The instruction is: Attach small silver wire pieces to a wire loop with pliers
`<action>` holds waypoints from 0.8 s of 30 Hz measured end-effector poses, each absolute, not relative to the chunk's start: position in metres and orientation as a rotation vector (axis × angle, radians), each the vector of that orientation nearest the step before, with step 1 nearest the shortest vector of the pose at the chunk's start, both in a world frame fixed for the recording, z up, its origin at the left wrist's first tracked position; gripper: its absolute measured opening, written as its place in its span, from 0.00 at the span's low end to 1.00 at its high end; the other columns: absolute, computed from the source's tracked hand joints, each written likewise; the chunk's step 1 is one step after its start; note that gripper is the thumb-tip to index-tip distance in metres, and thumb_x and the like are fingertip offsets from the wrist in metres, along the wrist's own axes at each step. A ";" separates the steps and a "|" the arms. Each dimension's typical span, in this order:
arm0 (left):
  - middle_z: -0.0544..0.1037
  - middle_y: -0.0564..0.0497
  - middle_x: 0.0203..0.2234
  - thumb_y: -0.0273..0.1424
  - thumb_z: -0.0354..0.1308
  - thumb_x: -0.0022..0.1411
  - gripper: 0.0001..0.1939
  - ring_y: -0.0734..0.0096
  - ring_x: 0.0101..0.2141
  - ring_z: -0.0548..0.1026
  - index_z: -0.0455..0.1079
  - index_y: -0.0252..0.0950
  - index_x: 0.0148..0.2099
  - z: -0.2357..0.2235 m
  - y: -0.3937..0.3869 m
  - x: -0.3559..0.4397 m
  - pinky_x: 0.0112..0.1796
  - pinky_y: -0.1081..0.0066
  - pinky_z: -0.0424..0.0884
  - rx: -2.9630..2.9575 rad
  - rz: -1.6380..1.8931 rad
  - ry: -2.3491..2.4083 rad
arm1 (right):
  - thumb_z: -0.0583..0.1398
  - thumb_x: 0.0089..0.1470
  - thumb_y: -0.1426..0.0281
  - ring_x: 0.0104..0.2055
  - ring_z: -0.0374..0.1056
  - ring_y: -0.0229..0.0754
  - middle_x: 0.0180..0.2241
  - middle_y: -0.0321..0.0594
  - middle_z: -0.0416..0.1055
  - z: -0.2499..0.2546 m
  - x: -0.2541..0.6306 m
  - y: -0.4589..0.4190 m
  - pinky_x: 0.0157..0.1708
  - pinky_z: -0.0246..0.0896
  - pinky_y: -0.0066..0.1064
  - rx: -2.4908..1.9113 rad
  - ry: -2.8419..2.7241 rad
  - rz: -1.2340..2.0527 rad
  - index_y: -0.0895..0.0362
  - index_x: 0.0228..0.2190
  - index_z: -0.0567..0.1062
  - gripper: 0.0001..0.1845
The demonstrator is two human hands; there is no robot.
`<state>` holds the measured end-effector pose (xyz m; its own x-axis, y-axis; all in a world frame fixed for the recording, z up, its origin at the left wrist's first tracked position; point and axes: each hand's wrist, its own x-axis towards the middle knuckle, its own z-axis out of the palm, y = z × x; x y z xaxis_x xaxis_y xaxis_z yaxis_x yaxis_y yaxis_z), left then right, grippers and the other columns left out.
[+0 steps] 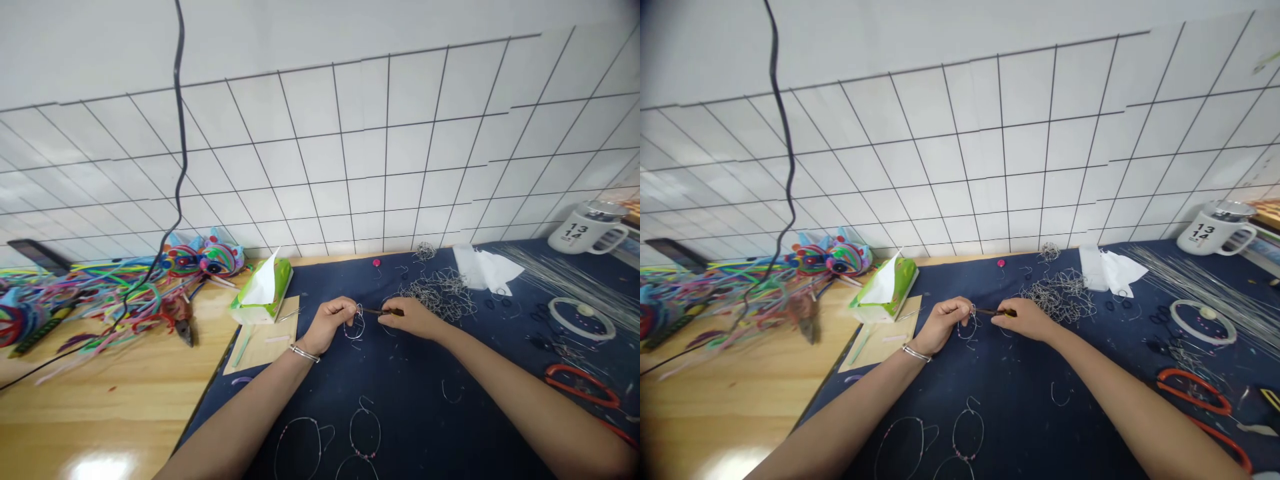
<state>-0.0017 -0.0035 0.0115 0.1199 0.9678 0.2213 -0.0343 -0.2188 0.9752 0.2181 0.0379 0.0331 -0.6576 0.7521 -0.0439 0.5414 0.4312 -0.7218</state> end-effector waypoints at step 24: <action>0.73 0.49 0.21 0.38 0.53 0.57 0.14 0.73 0.23 0.70 0.70 0.30 0.36 0.009 -0.006 0.000 0.28 0.72 0.65 1.399 1.173 1.074 | 0.52 0.49 0.55 0.22 0.59 0.34 0.21 0.33 0.65 0.032 0.217 0.037 0.22 0.47 0.24 -1.221 -2.386 0.996 0.56 0.25 0.72 0.18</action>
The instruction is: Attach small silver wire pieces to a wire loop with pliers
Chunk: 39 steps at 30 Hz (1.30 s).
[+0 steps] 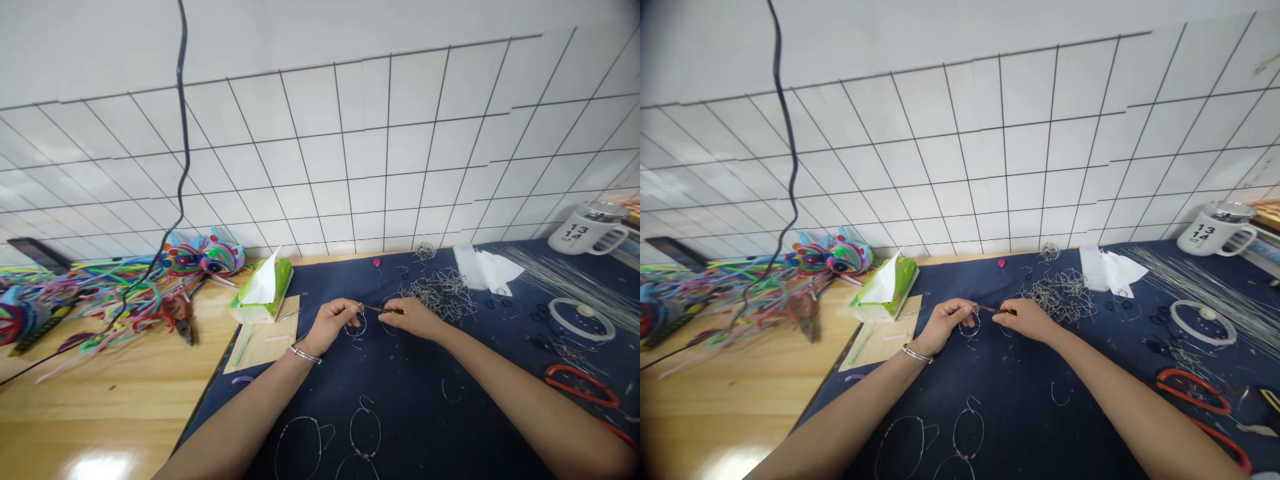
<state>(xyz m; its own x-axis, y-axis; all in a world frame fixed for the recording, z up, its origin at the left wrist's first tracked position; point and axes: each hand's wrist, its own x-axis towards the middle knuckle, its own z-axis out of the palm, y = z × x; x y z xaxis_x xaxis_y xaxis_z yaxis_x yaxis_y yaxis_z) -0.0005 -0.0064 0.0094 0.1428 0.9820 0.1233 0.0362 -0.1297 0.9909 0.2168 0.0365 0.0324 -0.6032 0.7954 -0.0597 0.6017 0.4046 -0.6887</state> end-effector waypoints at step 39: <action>0.70 0.54 0.17 0.41 0.53 0.55 0.14 0.77 0.20 0.65 0.69 0.33 0.31 0.000 0.000 -0.002 0.22 0.77 0.59 1.345 1.396 1.382 | 0.48 0.56 0.61 0.33 0.58 0.42 0.28 0.43 0.63 0.030 0.209 0.025 0.35 0.50 0.32 -1.175 -2.431 -0.263 0.56 0.33 0.71 0.16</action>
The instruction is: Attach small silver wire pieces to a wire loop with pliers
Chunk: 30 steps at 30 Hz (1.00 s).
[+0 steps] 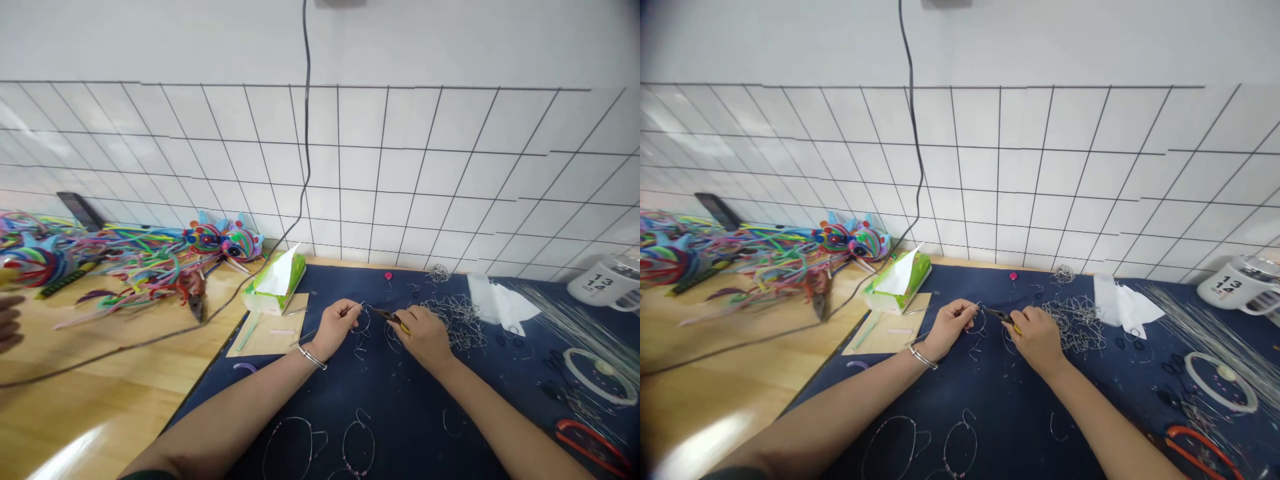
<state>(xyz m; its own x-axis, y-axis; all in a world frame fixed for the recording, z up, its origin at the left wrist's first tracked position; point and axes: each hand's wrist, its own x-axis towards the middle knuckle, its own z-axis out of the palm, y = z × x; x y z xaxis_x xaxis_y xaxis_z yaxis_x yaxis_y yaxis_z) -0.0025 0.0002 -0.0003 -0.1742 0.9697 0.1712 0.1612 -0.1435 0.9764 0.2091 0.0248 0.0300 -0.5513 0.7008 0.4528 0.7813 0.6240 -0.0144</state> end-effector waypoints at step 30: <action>0.70 0.54 0.18 0.40 0.52 0.57 0.14 0.77 0.21 0.66 0.68 0.33 0.31 0.003 -0.002 -0.002 0.25 0.77 0.60 1.421 1.378 1.386 | 0.50 0.55 0.62 0.30 0.57 0.39 0.24 0.41 0.62 0.030 0.207 0.022 0.31 0.47 0.29 -1.123 -2.436 -0.366 0.56 0.29 0.72 0.15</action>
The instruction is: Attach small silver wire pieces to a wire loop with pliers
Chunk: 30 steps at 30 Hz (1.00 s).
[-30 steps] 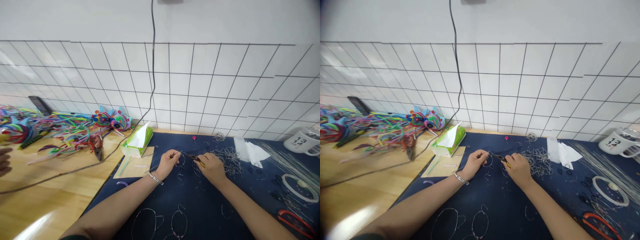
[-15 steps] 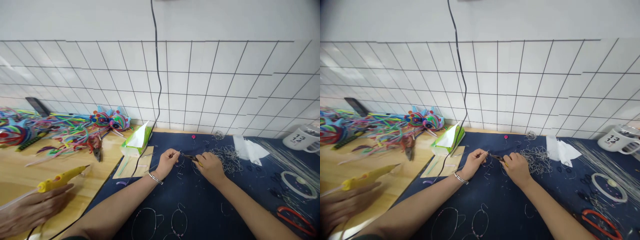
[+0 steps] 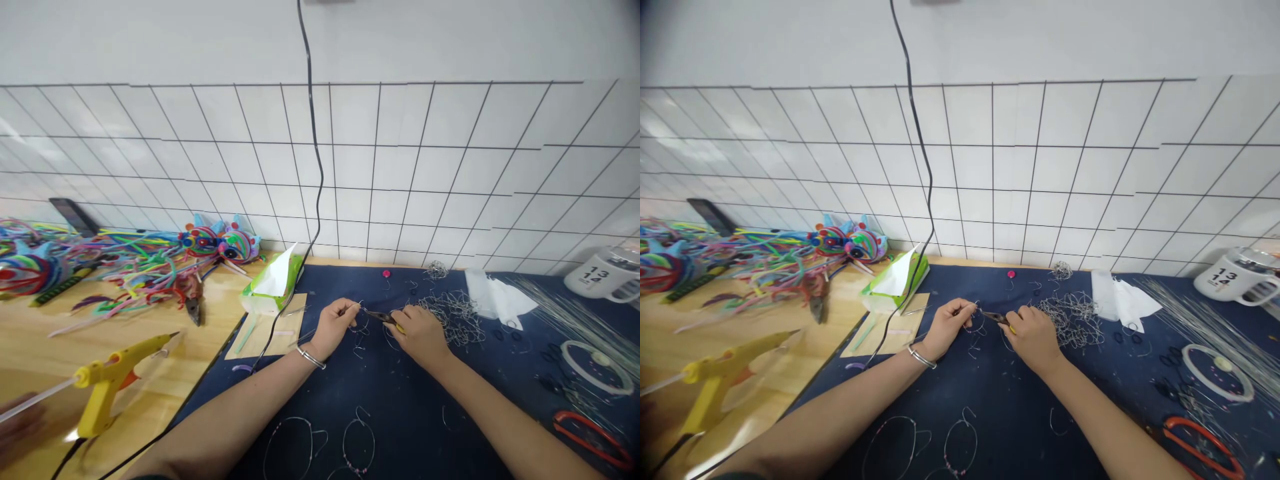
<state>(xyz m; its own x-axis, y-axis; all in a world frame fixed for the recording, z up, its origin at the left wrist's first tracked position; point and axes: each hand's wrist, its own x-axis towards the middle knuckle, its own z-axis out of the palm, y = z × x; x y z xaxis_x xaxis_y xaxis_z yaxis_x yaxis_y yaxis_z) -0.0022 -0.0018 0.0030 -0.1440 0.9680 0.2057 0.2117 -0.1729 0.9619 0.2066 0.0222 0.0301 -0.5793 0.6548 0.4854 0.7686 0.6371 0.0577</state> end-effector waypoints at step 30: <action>0.69 0.54 0.20 0.35 0.55 0.55 0.10 0.81 0.17 0.64 0.65 0.32 0.31 0.005 0.000 -0.002 0.22 0.78 0.61 1.225 1.302 0.989 | 0.52 0.52 0.57 0.30 0.64 0.38 0.27 0.35 0.68 0.024 0.210 0.030 0.30 0.56 0.27 -1.261 -2.295 0.297 0.52 0.30 0.72 0.14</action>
<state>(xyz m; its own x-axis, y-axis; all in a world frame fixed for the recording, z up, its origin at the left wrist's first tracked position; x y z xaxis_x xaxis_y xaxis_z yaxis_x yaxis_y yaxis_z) -0.0018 -0.0002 0.0049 0.0678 0.9898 0.1249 -0.1453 -0.1140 0.9828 0.2097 0.0304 0.0241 -0.4454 0.8358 0.3209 0.7267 0.5469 -0.4158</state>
